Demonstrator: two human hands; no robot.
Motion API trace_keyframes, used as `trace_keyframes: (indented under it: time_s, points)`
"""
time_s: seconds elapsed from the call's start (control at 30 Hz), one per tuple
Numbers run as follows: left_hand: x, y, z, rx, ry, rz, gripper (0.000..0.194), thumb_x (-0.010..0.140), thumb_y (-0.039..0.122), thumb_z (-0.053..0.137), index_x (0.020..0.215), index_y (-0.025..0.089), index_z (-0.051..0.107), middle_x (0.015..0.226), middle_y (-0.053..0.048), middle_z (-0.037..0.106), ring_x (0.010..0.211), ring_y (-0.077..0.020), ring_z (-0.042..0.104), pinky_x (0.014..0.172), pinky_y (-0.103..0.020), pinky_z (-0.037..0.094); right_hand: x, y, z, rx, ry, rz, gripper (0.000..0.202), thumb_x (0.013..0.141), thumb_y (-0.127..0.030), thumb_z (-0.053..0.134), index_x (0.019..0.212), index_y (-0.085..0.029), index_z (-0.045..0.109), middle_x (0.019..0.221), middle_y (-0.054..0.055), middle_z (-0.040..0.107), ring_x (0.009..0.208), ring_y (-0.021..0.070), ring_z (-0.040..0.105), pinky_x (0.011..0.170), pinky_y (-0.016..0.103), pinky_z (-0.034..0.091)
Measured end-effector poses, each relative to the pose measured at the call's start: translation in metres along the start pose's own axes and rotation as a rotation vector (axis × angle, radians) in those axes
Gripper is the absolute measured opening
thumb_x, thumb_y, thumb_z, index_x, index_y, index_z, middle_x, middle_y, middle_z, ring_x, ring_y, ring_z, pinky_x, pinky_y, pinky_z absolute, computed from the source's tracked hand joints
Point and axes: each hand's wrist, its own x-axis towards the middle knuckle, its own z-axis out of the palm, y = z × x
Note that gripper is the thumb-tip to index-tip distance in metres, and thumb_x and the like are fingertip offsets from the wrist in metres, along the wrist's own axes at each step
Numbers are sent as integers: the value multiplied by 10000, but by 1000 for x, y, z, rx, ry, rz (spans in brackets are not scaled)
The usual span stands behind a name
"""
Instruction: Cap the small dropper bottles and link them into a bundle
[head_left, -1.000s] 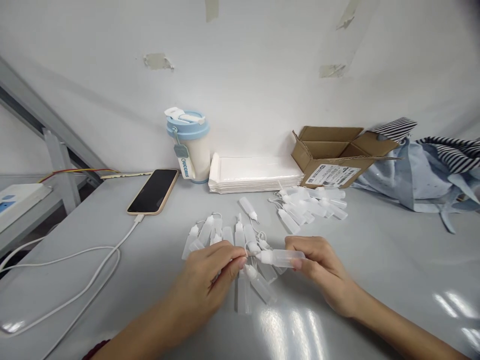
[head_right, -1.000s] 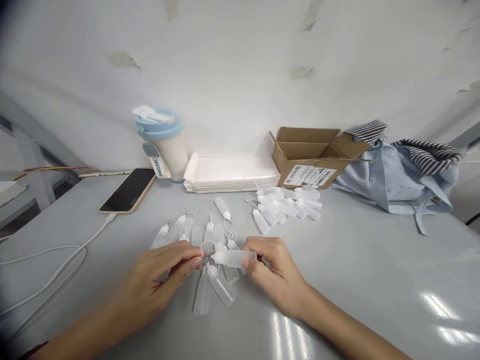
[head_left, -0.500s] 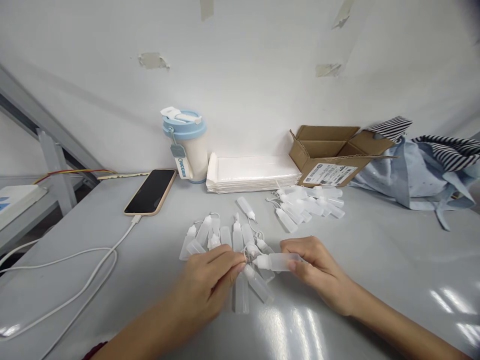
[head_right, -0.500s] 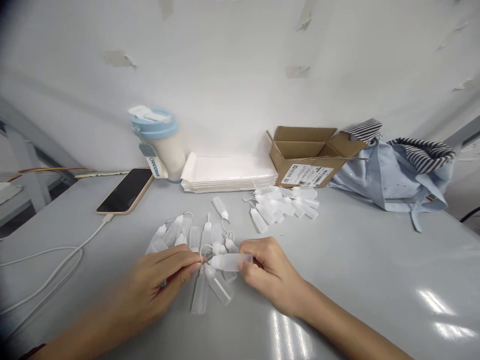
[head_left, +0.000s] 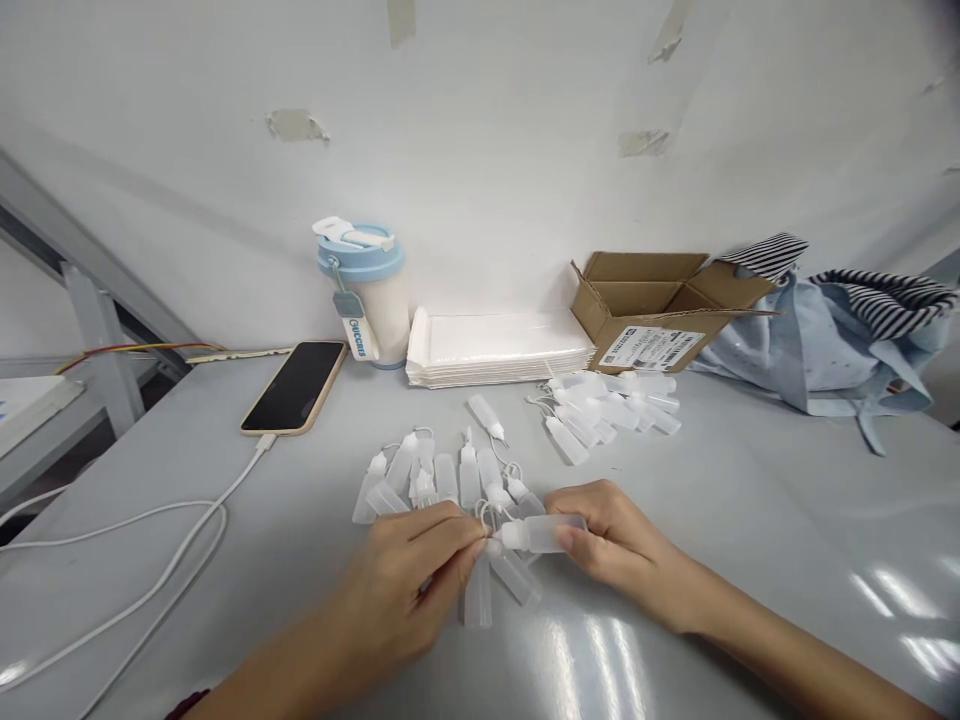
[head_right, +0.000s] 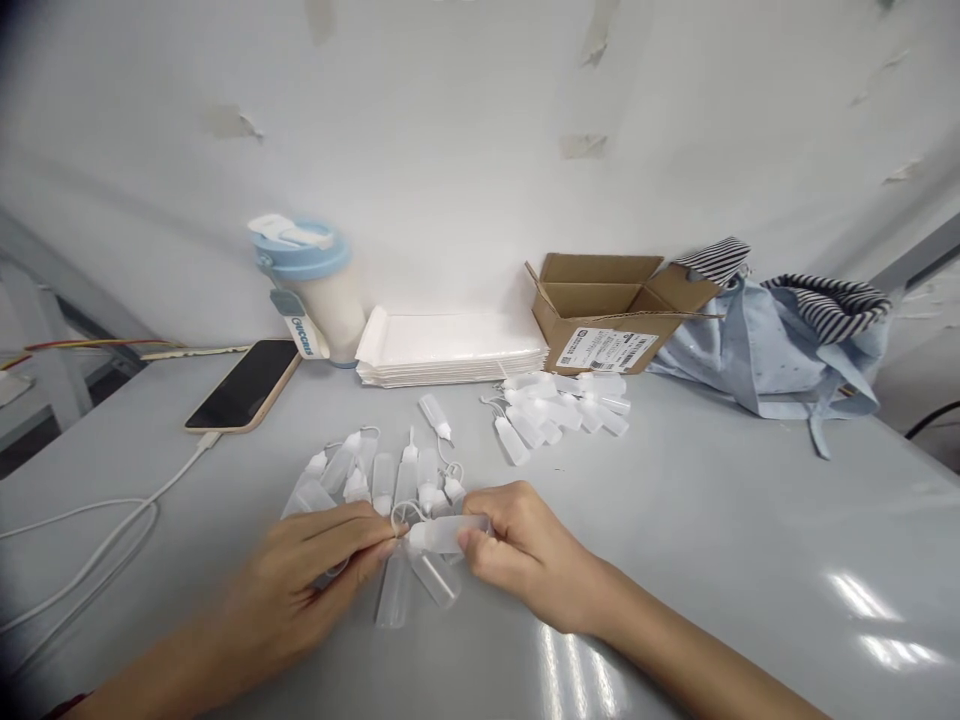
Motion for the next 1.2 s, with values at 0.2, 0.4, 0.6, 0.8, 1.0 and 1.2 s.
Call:
trace_keyframes:
  time_s: [0.2,0.4,0.6,0.8,1.0,1.2]
  points:
    - [-2,0,0,-6,-10,-9,188,891,88,430,870,176,594,708,-11,605,599,-114,553,550,-207,409,0,-1,2,3,-21,-4,453,882,-531,385,593,-185,335,593,-42,322,519,79,285,461,225,230]
    - [0,0,-1,-53,-40,-81,184,898,130,428,833,186,590,668,10,585,579,-110,537,541,-208,399,1,-2,3,-23,-18,-32,457,888,-532,373,593,-187,318,598,-40,326,529,83,297,472,228,243]
    - [6,1,-1,-80,10,-264,176,893,205,450,836,205,617,631,30,561,564,-113,521,519,-209,404,1,4,6,-83,25,-23,388,913,-442,351,620,-190,320,614,-37,322,548,94,300,495,233,248]
    - [7,4,-2,-95,85,-316,95,849,215,528,854,216,623,672,35,588,584,-108,526,522,-193,429,1,6,6,-112,87,-58,364,911,-397,354,614,-191,314,599,-42,309,545,97,291,502,232,238]
    - [5,5,-2,-108,61,-266,182,882,218,478,750,200,603,631,32,562,569,-108,503,538,-207,401,-1,4,6,-119,102,-66,396,904,-451,357,607,-191,321,594,-42,306,535,97,287,489,233,235]
    - [6,3,-6,-157,21,-300,193,883,219,485,744,197,618,630,31,573,578,-107,501,560,-210,401,0,1,8,-103,39,-41,373,908,-438,374,632,-189,356,614,-39,341,538,91,318,483,222,258]
